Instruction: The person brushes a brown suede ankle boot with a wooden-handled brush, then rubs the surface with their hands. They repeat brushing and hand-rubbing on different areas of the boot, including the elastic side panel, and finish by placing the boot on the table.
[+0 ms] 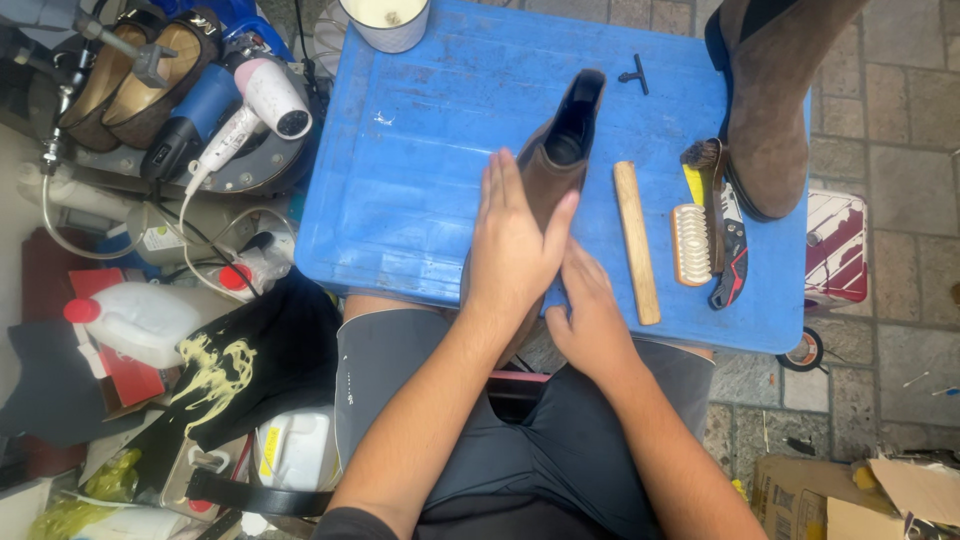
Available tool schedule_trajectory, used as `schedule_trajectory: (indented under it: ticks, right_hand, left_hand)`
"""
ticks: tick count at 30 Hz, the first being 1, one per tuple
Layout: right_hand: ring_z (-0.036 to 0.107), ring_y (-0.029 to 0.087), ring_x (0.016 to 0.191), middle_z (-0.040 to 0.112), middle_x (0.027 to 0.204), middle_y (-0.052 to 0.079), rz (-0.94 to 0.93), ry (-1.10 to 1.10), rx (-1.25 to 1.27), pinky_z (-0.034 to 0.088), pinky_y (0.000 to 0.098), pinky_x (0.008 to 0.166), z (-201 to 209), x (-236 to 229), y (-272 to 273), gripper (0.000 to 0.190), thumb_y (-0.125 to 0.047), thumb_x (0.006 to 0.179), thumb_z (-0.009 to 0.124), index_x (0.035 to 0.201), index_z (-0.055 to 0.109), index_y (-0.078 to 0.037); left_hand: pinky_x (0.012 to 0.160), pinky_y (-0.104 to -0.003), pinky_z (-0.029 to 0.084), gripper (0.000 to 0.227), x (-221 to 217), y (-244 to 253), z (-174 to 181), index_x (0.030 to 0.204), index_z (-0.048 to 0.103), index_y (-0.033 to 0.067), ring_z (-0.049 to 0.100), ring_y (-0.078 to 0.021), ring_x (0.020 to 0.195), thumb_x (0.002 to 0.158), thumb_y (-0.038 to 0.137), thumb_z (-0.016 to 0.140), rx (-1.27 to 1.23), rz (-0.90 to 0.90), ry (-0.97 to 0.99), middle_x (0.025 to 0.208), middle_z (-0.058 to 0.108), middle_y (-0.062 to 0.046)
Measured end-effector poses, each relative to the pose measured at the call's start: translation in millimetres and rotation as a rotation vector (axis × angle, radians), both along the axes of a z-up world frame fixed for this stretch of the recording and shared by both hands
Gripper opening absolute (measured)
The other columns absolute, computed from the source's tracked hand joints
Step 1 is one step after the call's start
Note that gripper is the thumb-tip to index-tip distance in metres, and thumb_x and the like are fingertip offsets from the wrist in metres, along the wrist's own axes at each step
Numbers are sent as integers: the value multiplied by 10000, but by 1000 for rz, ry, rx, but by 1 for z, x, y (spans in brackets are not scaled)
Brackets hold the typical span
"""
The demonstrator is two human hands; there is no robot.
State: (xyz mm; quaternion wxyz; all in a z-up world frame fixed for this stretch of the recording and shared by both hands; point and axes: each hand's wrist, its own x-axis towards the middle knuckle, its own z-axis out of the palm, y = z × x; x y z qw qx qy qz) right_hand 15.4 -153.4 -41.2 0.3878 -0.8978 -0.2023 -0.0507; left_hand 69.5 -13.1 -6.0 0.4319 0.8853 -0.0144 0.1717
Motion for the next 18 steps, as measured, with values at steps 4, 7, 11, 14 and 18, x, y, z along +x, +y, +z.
schedule_trajectory:
  ticks: [4,7,11,14,18]
  right_hand:
    - [424,453,1428,473,1499,312,-35,-16,-28,324,473,1190,0,-7,0,761,-1,731,573,1470,428,111]
    - [433,443,1426,485,1500,303,-65,-8,-48,342,461,1180,0,-6,3,750,-3,736,559,1470,445,100]
    - [428,407,1456,506,1508,267,-50,-51,-65,330,461,1206,2,-9,5,738,5,746,539,1476,463,83]
    - [424,375,1484,502,1533,237,-33,-66,-69,305,464,1247,6,-10,4,734,22,765,523,1495,460,62]
    - [379,372,1513,408,1612,245,-26,0,26,273,438,1245,8,-14,4,727,-31,844,536,1549,379,52]
  left_hand:
    - [1196,-474,382,903,26,-5,10,1515,334,-151,388,-502,1476,957,474,672,-15,-11,-60,1545,402,-381]
    - [1204,-481,375,917,39,-3,15,1542,306,-119,377,-488,1493,968,491,679,-2,-32,-117,1567,392,-358]
    - [1225,-479,327,900,42,5,12,1607,231,-53,336,-468,1522,999,470,641,-119,-188,-196,1626,359,-315]
    - [1329,-413,272,753,37,23,6,1679,203,46,260,-382,1604,1142,460,533,-252,-443,-315,1691,283,-234]
    - [1376,-401,231,668,23,63,-9,1650,288,54,300,-303,1605,1180,529,320,-458,-399,-212,1713,356,-168]
